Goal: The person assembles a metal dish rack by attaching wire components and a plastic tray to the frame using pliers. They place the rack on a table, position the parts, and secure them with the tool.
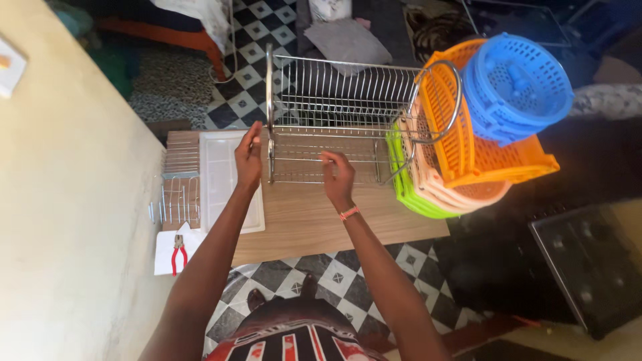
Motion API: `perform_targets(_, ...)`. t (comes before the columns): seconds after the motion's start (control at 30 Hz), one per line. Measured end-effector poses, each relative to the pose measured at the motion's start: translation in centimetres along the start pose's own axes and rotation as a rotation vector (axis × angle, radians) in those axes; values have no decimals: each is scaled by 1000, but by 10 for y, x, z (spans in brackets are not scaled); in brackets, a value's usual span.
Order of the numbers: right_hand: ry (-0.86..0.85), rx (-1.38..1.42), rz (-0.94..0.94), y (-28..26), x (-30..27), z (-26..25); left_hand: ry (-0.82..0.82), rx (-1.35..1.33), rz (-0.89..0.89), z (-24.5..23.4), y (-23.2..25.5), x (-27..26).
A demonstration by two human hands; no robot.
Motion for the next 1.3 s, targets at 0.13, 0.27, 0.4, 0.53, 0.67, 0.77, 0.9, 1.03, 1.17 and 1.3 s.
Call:
perform_targets(0.13,-182,-355,-330,-78,55,56,-54,-7,-41,14,-16,16)
perform_targets(0.27,-339,-492,-281,-79,70,97,4,138,-87,6,-33,20)
perform_targets(0.4,-345,-566,-304,-70,63,102,77,7,-138,0,-39,18)
perform_targets(0.53,-334,-574,-293,-64,58,103,-21,172,-105,3,-33,15)
perform_targets(0.67,-303,-596,-280,-67,56,105,-38,163,-101,2,-33,21)
perform_targets(0.77,-262,-566,-259,-68,55,106,-125,135,-97,6,-34,21)
perform_targets(0.9,-238,-561,-240,-68,55,110,-144,205,-78,2,-29,19)
perform_targets(1.03,-212,-558,-230,-68,55,111,-222,116,-89,4,-19,19)
perform_targets(1.17,-176,-563,-218,-69,57,111,-277,259,-193,0,-18,20)
perform_targets(1.3,-156,-540,-209,-66,57,114,-196,159,-106,-6,-7,17)
Point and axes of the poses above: each hand's wrist, its own x-axis towards the middle knuckle, its own z-axis out of the palm, y = z × x, the point moved 10 cm from there along x, towards the middle knuckle, and after that the axes turned 3 degrees about x, right-handed, at the moved point
